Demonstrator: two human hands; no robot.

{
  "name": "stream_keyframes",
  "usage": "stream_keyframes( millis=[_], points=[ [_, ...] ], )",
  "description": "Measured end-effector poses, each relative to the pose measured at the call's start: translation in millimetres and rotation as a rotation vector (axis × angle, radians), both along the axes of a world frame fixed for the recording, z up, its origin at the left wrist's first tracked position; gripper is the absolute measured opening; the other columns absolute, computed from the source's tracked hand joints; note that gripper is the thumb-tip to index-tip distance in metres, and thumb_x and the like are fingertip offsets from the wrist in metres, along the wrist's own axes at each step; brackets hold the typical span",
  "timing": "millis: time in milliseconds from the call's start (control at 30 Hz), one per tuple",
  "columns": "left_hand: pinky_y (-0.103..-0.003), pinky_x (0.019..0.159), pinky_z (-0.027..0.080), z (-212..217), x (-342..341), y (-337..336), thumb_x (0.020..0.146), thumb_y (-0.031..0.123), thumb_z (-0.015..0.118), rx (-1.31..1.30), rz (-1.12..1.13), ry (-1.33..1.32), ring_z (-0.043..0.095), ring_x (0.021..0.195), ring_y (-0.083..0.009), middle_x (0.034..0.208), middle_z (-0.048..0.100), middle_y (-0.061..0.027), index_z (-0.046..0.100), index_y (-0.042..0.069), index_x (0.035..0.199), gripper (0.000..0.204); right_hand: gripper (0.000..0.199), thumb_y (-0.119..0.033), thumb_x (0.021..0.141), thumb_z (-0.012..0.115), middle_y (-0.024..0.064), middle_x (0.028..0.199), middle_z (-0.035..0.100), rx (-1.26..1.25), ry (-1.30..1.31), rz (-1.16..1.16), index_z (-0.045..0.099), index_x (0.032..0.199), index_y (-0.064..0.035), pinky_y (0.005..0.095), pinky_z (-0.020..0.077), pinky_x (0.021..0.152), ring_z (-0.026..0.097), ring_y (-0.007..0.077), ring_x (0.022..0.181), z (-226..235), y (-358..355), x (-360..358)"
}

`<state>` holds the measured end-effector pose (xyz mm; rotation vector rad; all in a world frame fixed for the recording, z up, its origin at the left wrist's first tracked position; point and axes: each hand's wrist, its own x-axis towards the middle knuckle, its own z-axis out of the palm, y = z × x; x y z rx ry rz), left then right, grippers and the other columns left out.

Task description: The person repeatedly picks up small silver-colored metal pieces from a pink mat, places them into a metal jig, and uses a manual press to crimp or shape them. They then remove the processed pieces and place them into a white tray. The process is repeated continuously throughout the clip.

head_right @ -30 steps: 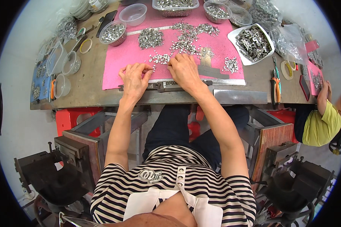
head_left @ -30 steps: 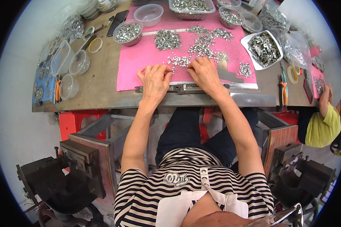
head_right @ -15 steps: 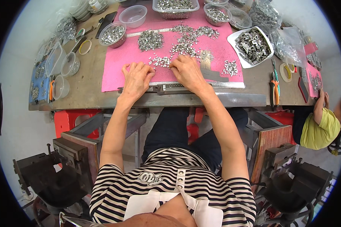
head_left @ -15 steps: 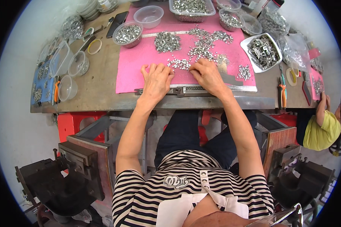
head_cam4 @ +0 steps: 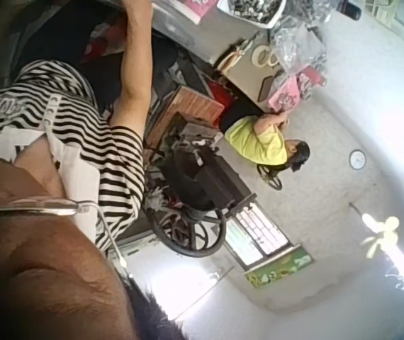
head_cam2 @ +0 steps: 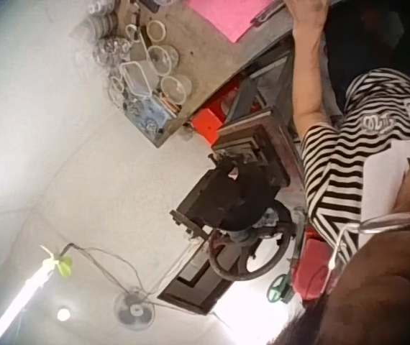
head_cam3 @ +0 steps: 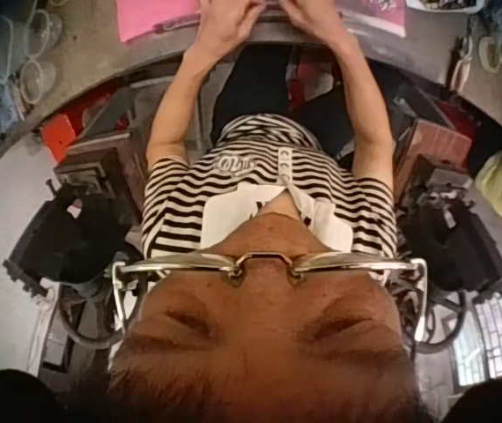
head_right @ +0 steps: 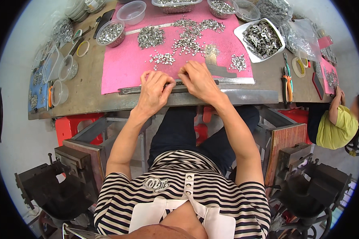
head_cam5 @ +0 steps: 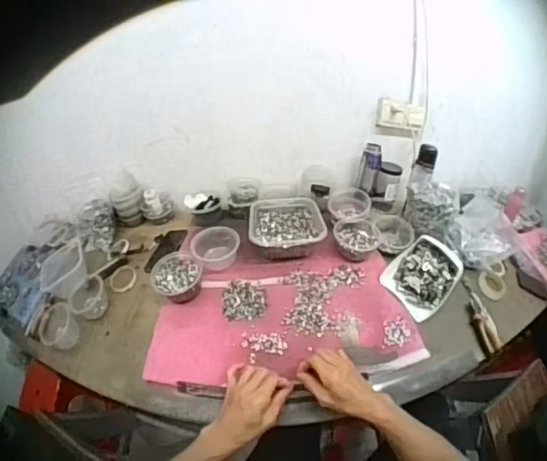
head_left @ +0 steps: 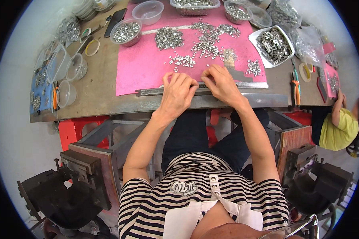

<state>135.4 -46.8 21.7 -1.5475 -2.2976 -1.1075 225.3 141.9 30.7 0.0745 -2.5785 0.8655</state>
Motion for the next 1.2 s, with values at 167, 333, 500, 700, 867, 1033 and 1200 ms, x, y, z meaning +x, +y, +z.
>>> stream_keyframes(
  millis=[167, 333, 500, 700, 867, 1033, 1200],
  points=[
    [-0.046, 0.101, 0.035, -4.2, 5.1, 2.8, 0.086, 0.011, 0.075, 0.015, 0.008, 0.021, 0.059, 0.094, -0.0236, 0.094, 0.063, -0.0036, 0.067, 0.007, 0.096, 0.013, 0.015, -0.004, 0.084, 0.073, 0.0083, 0.091, 0.059, 0.074, 0.085, 0.010, 0.060, 0.092, -0.0044, 0.0403, 0.0411, 0.079, 0.058, 0.0282, 0.089, -5.9, -12.4, 20.0],
    [-0.047, 0.104, 0.035, -7.6, 3.2, -1.0, 0.087, 0.011, 0.075, 0.057, 0.014, 0.034, 0.061, 0.093, -0.0233, 0.094, 0.066, -0.0039, 0.069, 0.008, 0.095, 0.011, 0.016, -0.004, 0.084, 0.073, 0.0080, 0.093, 0.059, 0.198, 0.179, 0.013, 0.061, 0.094, -0.0046, 0.0405, 0.0423, 0.081, 0.057, 0.0274, 0.089, -11.2, -16.8, 20.3],
    [-0.052, 0.107, 0.032, -7.7, -20.1, -11.8, 0.092, 0.014, 0.070, 0.078, 0.230, 0.002, 0.062, 0.096, -0.0223, 0.089, 0.068, -0.0043, 0.072, 0.011, 0.097, 0.007, 0.013, -0.004, 0.084, 0.073, 0.0075, 0.091, 0.060, 0.215, 0.203, 0.038, 0.064, 0.094, -0.0045, 0.0401, 0.0431, 0.082, 0.058, 0.0267, 0.088, -8.8, -16.0, 20.2],
    [-0.047, 0.101, 0.032, -6.2, -52.3, -16.8, 0.089, 0.018, 0.074, -0.043, 0.337, 0.045, 0.060, 0.089, -0.0211, 0.088, 0.068, -0.0003, 0.074, 0.013, 0.095, 0.007, 0.008, -0.008, 0.088, 0.072, 0.0087, 0.087, 0.062, 0.139, 0.160, -0.041, 0.067, 0.093, -0.0042, 0.0395, 0.0440, 0.083, 0.061, 0.0283, 0.088, -5.0, -5.7, -12.2],
    [-0.048, 0.101, 0.031, -0.4, -50.6, -11.9, 0.087, 0.022, 0.077, -0.113, 0.327, 0.034, 0.060, 0.091, -0.0219, 0.087, 0.067, -0.0001, 0.075, 0.014, 0.094, 0.011, 0.008, -0.012, 0.088, 0.070, 0.0085, 0.089, 0.064, 0.268, 0.172, -0.128, 0.070, 0.093, -0.0054, 0.0424, 0.0440, 0.084, 0.061, 0.0284, 0.089, -21.1, -8.4, -47.0],
    [-0.049, 0.101, 0.031, -1.6, -44.9, -10.2, 0.086, 0.025, 0.078, -0.138, 0.327, 0.078, 0.059, 0.094, -0.0235, 0.087, 0.066, -0.0011, 0.076, 0.015, 0.093, 0.012, 0.008, -0.013, 0.087, 0.070, 0.0100, 0.088, 0.064, 0.343, 0.119, -0.132, 0.069, 0.090, -0.0053, 0.0434, 0.0440, 0.085, 0.062, 0.0292, 0.089, -22.5, -10.9, -49.8],
    [-0.051, 0.101, 0.031, -3.0, -47.0, -7.9, 0.086, 0.026, 0.078, -0.155, 0.335, 0.091, 0.059, 0.093, -0.0234, 0.086, 0.064, -0.0014, 0.075, 0.015, 0.092, 0.012, 0.008, -0.012, 0.087, 0.070, 0.0115, 0.086, 0.065, 0.258, 0.040, -0.127, 0.069, 0.090, -0.0046, 0.0439, 0.0448, 0.084, 0.063, 0.0305, 0.088, -19.9, -6.3, -51.7]
  ],
)
